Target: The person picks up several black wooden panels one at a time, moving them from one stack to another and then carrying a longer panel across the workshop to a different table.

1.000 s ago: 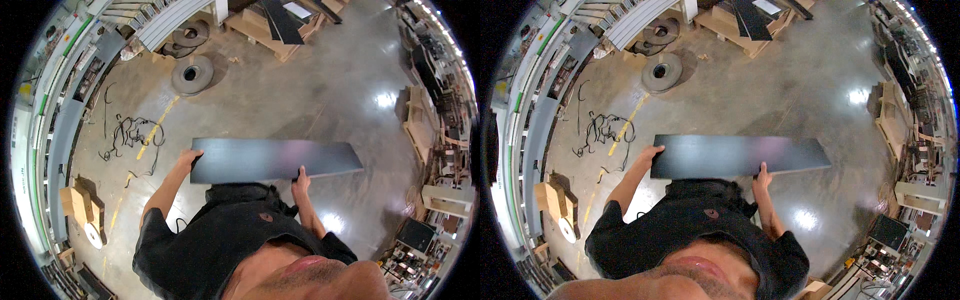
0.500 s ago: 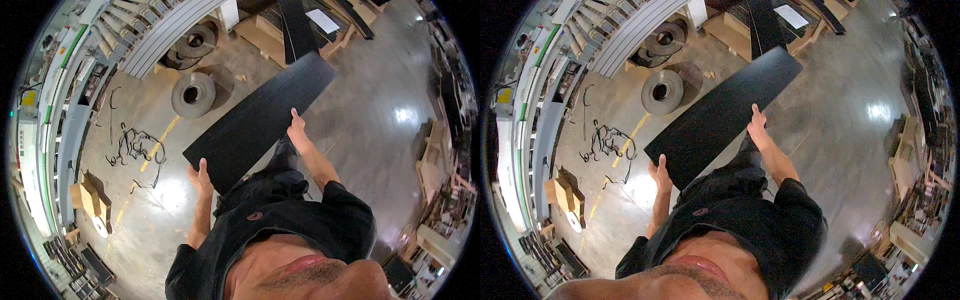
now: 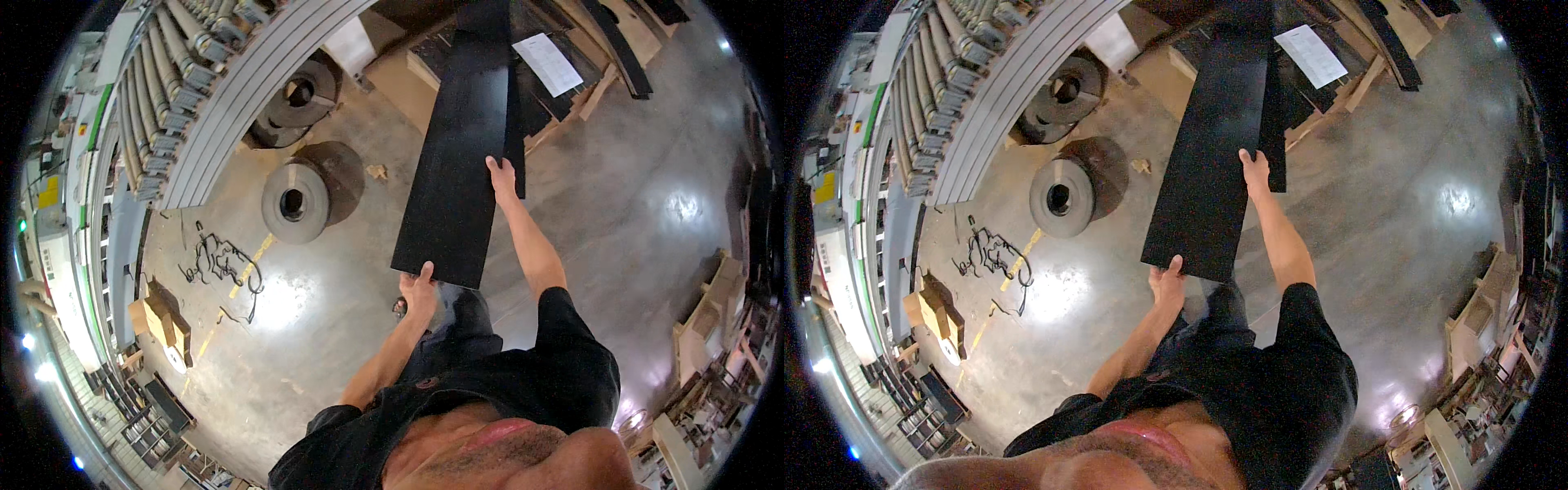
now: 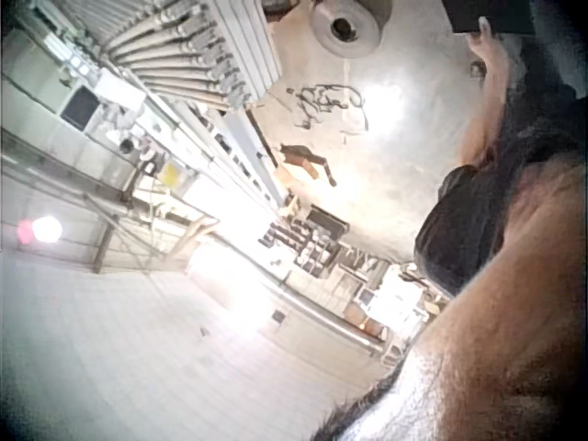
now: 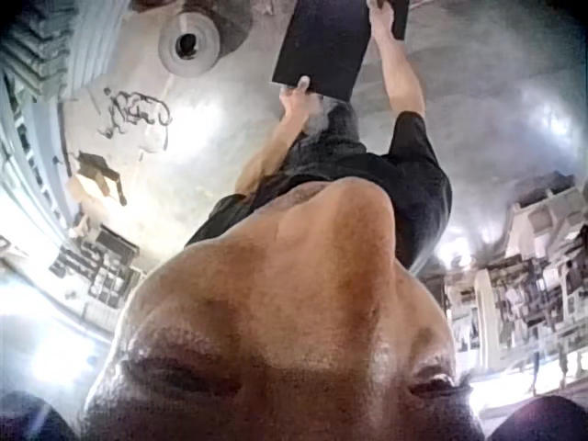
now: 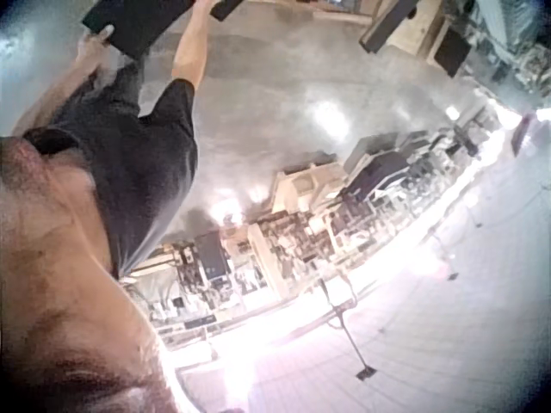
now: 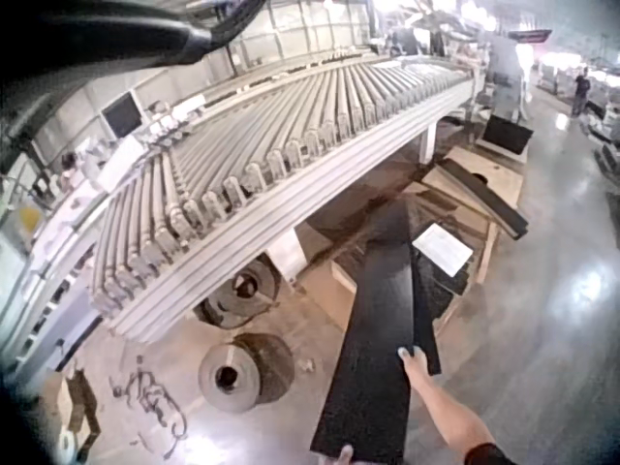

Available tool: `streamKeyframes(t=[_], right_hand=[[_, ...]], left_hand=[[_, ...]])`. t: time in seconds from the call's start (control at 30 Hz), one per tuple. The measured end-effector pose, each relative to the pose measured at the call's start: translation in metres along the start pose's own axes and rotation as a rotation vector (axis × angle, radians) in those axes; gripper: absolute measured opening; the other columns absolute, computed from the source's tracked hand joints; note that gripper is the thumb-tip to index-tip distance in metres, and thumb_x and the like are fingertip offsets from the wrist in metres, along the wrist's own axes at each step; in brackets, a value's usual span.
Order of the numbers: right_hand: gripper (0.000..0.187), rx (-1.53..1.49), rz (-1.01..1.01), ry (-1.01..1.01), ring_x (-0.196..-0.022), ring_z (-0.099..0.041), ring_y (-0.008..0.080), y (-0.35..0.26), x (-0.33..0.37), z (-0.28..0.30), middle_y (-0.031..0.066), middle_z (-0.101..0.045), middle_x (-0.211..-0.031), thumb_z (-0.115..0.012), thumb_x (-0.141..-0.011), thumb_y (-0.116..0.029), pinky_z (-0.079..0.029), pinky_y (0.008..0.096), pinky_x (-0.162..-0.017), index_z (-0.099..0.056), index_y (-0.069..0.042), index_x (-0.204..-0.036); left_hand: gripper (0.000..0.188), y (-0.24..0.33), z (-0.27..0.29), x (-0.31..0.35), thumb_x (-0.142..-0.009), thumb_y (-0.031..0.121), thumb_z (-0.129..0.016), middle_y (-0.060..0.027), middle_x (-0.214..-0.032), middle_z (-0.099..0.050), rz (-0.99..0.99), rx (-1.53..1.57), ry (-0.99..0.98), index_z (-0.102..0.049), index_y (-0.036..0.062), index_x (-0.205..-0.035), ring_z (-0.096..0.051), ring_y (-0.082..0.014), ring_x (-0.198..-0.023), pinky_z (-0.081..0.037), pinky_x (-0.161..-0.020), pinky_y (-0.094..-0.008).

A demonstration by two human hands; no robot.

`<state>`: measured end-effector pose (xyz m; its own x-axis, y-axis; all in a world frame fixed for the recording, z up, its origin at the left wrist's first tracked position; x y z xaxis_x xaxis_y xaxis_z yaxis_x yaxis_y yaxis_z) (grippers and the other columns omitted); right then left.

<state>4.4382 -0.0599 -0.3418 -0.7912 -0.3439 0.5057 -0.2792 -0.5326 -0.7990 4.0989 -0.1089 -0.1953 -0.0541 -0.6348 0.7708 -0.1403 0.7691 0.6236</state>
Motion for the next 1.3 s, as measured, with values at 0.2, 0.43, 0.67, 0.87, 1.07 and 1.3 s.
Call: streamKeyframes(t=[0.2,0.43,0.67,0.87,1.07,1.3], right_hand=[[0.074,0.329,0.095,0.017,-0.129,-0.05,0.0362,-0.015,-0.058,0.034,0.0233,-0.051,-0.139,-0.067,-0.089,-0.039,-0.039,0.0413,-0.106,-0.04,0.002,-0.144],[0.072,0.16,0.19,-0.166,-0.141,-0.035,0.0366,-0.021,-0.173,0.057,0.0229,-0.032,-0.154,-0.063,-0.094,-0.036,-0.033,0.0436,-0.113,-0.032,-0.005,-0.151],[0.026,0.507,0.377,-0.063,-0.096,-0.062,0.0417,0.029,-0.066,0.065,0.0229,-0.065,-0.099,-0.058,-0.087,-0.028,-0.047,0.051,-0.082,-0.061,-0.003,-0.093],[0.025,0.423,0.525,-0.704,-0.09,-0.062,0.036,0.148,0.148,0.116,0.0129,-0.067,-0.097,-0.061,-0.086,-0.03,-0.049,0.0445,-0.082,-0.067,-0.007,-0.096],[0.021,0.968,0.109,-0.58,-0.08,-0.066,0.0316,0.277,0.235,0.222,0.0101,-0.071,-0.088,-0.062,-0.081,-0.025,-0.054,0.0425,-0.064,-0.072,-0.009,-0.09],[0.018,0.722,-0.005,-0.557,-0.073,-0.067,0.0182,0.239,0.312,0.204,0.01,-0.07,-0.084,-0.065,-0.082,-0.021,-0.053,0.0349,-0.06,-0.071,-0.006,-0.088]], left_hand=[[0.042,-0.056,-0.084,-0.033,-0.09,-0.001,-0.065,-0.0119,-0.117,-0.059,0.264,0.142,0.001,-0.045,0.0025,-0.127,-0.063,-0.0291,-0.1,-0.055,-0.084,-0.0484],[0.025,-0.099,-0.145,-0.102,-0.088,0.011,-0.071,-0.0146,-0.098,-0.065,0.465,-0.016,-0.191,-0.056,-0.0036,-0.102,-0.069,-0.0264,-0.082,-0.062,-0.071,-0.0431],[0.021,-0.053,-0.111,-0.023,-0.091,0.008,-0.063,-0.0155,-0.09,-0.07,0.458,-0.342,-0.505,-0.062,-0.0054,-0.107,-0.069,-0.0225,-0.074,-0.059,-0.065,-0.033],[0.034,0.035,-0.058,-0.01,-0.091,0.011,-0.064,-0.0177,-0.102,-0.07,0.049,-0.376,-0.585,-0.057,-0.0039,-0.12,-0.068,-0.0214,-0.083,-0.057,-0.073,-0.0349],[0.023,0.19,-0.094,0.102,-0.092,0.005,-0.06,-0.0113,-0.1,-0.07,-0.614,-0.313,-0.836,-0.062,-0.0004,-0.115,-0.065,-0.0177,-0.086,-0.054,-0.075,-0.0318],[0.056,0.304,0.074,0.348,-0.09,0.007,-0.065,-0.0217,-0.121,-0.065,-1.483,-0.217,-0.517,-0.044,-0.0035,-0.141,-0.066,-0.0262,-0.104,-0.055,-0.086,-0.035]])
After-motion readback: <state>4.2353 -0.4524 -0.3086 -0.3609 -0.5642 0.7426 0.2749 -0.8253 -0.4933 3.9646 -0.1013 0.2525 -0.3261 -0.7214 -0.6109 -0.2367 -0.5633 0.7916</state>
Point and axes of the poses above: each hand's wrist, its own x-axis away from the middle knuckle, its own z-axis out of the back of the hand, y = z × x, the point moved 3 cm from there along -x, towards the middle knuckle
